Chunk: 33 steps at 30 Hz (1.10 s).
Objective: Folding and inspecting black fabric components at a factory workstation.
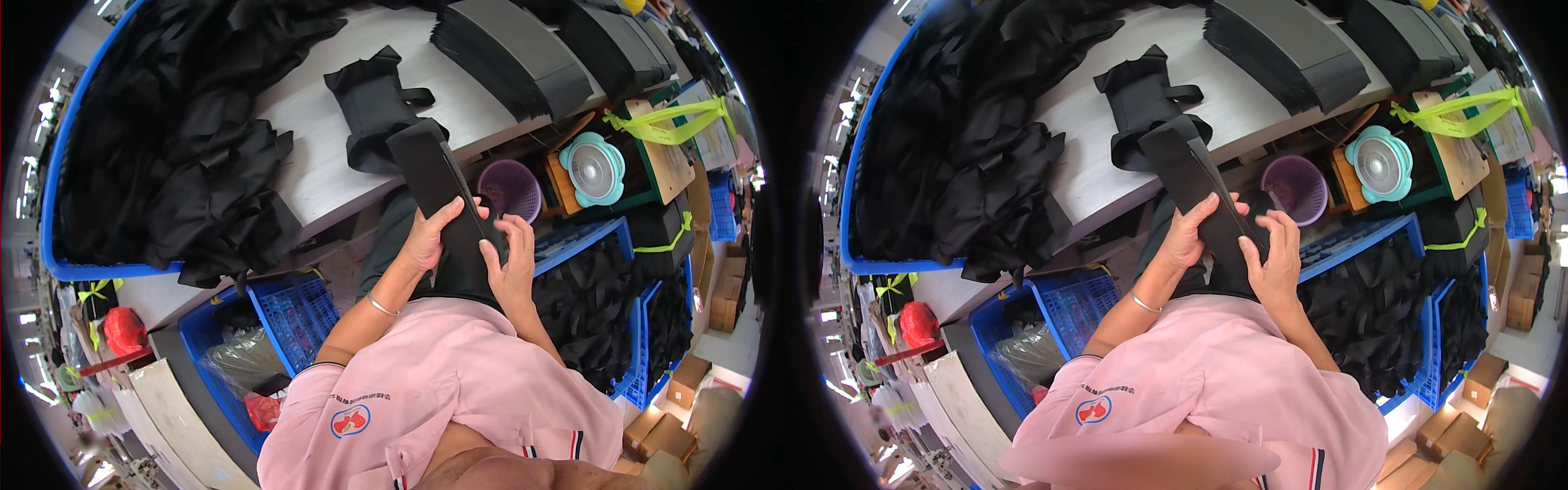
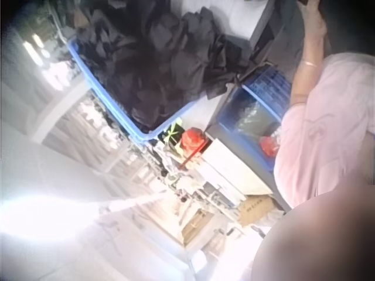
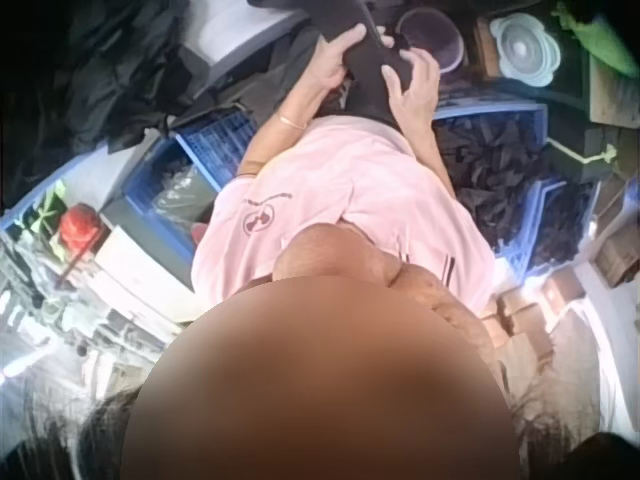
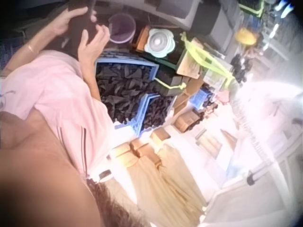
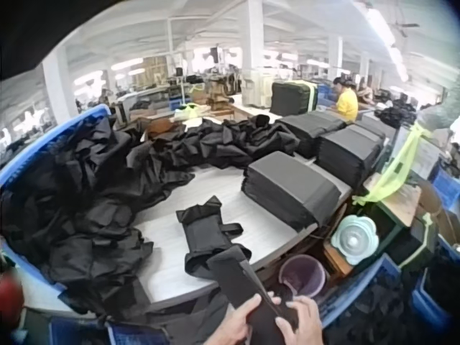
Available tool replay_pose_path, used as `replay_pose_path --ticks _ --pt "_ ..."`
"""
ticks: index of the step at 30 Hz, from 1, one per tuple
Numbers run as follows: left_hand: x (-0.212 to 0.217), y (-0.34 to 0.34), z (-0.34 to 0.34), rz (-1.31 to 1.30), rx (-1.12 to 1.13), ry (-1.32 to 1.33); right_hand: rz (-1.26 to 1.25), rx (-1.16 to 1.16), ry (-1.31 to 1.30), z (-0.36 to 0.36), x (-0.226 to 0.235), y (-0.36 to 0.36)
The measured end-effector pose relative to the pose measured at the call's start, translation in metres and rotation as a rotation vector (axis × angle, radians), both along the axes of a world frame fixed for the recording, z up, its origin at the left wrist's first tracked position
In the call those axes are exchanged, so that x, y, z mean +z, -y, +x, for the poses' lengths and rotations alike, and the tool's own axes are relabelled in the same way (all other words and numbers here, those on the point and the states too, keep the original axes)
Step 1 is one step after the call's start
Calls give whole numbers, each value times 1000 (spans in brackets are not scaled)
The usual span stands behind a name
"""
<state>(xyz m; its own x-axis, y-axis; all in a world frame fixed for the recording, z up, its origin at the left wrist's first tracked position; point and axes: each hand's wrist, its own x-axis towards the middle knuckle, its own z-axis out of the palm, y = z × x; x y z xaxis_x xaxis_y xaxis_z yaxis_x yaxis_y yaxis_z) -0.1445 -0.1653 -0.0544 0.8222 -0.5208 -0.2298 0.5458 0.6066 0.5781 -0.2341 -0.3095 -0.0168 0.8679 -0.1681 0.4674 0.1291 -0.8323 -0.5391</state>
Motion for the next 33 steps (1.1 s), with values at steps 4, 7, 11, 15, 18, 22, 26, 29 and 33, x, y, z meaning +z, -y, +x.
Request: replay_pose_path --ticks 4,7,11,15,18,22,26,29,33 --pt "-4 -13 -10 94 -43 115 743 241 -563 -1 -8 -2" --pt "-24 -27 -12 617 336 629 904 316 -521 4 -20 7" --pt "-19 -55 15 918 795 434 894 376 -556 17 -28 20" --pt "-44 -66 60 1007 844 458 758 478 -561 46 -38 10" --pt "-37 -69 86 1137 766 612 768 377 -519 63 -26 -4" --pt "-21 -71 94 1285 717 663 68 246 -360 71 -4 -21" --pt "4 -64 91 1143 701 818 -292 204 -285 76 -2 -40" --pt "23 -56 79 1091 525 1022 -407 227 -162 95 -6 -52" --pt "32 -47 52 968 306 1290 -279 293 27 132 -45 -45"
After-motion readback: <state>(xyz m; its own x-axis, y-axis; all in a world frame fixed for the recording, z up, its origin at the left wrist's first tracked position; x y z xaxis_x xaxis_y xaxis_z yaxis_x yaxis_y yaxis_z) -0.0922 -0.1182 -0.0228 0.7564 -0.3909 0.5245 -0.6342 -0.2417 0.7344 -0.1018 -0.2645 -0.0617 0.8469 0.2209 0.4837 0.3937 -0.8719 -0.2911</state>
